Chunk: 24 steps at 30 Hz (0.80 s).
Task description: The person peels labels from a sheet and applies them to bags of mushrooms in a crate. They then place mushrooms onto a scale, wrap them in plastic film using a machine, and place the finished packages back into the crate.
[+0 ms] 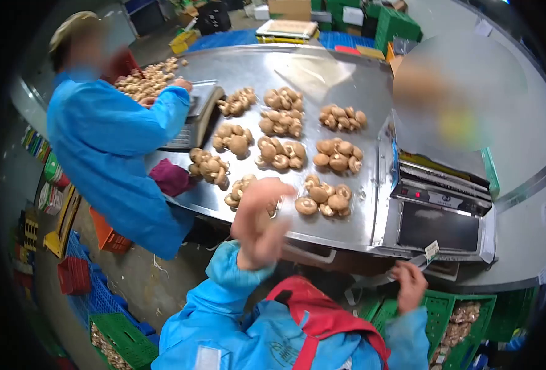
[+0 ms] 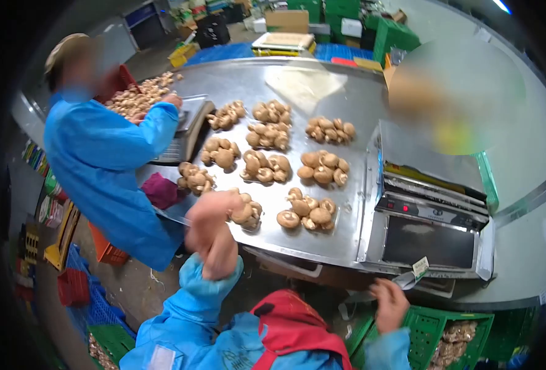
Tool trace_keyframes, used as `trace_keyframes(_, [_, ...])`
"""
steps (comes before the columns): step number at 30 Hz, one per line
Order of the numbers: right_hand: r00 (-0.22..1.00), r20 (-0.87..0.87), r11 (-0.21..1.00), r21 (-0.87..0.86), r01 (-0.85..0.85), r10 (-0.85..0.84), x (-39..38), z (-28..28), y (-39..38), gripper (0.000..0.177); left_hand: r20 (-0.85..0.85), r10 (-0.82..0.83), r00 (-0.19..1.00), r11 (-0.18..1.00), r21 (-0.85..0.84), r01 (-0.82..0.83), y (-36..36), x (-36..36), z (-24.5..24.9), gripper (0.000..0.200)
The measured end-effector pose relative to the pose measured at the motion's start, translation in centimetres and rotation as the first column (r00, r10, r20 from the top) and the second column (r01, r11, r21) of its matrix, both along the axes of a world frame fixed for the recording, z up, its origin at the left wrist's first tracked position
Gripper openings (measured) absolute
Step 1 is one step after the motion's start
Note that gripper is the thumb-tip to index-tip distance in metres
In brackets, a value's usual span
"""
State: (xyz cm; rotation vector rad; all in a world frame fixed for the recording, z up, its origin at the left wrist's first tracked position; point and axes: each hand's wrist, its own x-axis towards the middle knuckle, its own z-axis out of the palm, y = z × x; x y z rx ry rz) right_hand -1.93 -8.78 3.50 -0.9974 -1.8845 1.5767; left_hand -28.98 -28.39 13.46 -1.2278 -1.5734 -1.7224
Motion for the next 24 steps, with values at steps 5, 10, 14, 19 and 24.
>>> trace_keyframes(5, [0.986, 0.034, 0.966, -0.208, -0.153, 0.163, -11.9, -9.8, 2.8, 0.041, 0.905, -0.003, 0.424, 0.954, -0.124, 0.272, 3.5, -2.3, -17.9, 0.043])
trace_keyframes(10, [0.97, 0.17, 0.885, -0.458, -0.081, 0.177, -19.9, -11.3, 6.5, 0.059, 0.905, 0.223, 0.361, 0.909, -0.327, 0.259, 7.9, -6.1, -22.5, 0.062])
trace_keyframes(14, [0.965, 0.121, 0.803, -0.583, -0.121, 0.234, -21.0, -11.9, 7.8, 0.063, 0.985, 0.173, -0.009, 0.942, -0.163, 0.293, 9.9, -8.1, -20.3, 0.061])
trace_keyframes(19, [0.947, 0.013, 0.822, -0.5, -0.272, 0.321, -20.4, -14.5, 7.6, 0.07, 0.996, 0.069, -0.059, 0.928, -0.043, 0.371, 9.2, -10.8, -25.0, 0.044])
trace_keyframes(24, [0.944, -0.026, 0.874, -0.371, -0.315, 0.33, -20.5, -9.7, 7.7, 0.064, 0.997, 0.008, -0.083, 0.918, 0.026, 0.396, 8.2, -11.2, -18.3, 0.046])
